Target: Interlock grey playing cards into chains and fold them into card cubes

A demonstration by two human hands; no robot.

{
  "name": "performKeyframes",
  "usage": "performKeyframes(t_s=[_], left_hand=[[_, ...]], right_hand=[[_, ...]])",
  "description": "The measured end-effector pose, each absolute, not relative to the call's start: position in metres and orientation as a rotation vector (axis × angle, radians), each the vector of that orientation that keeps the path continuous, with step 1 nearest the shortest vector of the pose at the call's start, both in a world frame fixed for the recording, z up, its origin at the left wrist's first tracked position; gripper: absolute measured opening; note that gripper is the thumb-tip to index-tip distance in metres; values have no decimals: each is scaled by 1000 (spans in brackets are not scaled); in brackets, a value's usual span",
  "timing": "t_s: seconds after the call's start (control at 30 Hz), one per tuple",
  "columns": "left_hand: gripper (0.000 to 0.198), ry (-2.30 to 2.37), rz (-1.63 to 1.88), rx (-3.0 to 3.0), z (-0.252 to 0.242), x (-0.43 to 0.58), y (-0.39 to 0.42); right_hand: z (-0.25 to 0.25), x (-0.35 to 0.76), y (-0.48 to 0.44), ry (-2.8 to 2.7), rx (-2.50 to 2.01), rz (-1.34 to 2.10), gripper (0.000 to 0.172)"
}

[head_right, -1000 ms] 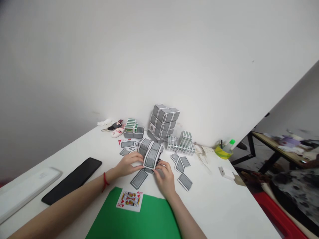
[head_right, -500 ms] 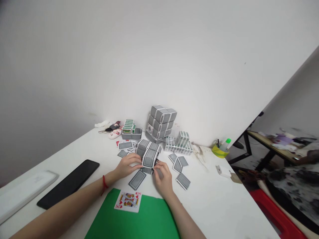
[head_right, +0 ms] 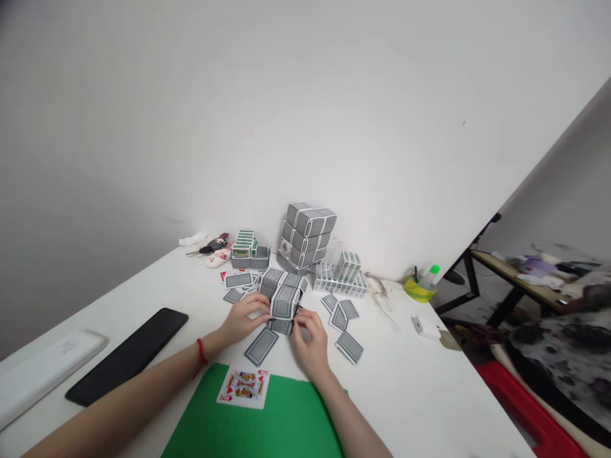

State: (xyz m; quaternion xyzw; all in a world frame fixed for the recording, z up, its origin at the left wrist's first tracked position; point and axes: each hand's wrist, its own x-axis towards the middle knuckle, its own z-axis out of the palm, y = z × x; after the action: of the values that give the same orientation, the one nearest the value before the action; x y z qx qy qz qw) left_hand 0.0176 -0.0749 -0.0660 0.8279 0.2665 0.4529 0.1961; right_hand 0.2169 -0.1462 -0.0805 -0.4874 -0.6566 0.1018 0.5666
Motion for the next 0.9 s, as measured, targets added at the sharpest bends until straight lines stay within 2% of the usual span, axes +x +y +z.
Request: performKeyframes(t_s=[0.17,0.37,0.6,0.77,0.9], left_hand=[[11,793,1301,2280,-66,21,-76],[5,790,1419,2287,-66,24,-76],[6,731,1376,2309,-69,23,-73],[6,748,1316,2360,-68,22,-76],[6,760,1260,2395,-68,20,-77]], right_hand=[[-82,214,-148,-1499,-1183,246,17],[-81,214,-148,-1516,-1183,118,12],[-82,215,-148,-1553,-1178,117,13],[-63,219,-145,-1687,-1174,29,46],[-47,226,-133,-1897,-1209,165,55]])
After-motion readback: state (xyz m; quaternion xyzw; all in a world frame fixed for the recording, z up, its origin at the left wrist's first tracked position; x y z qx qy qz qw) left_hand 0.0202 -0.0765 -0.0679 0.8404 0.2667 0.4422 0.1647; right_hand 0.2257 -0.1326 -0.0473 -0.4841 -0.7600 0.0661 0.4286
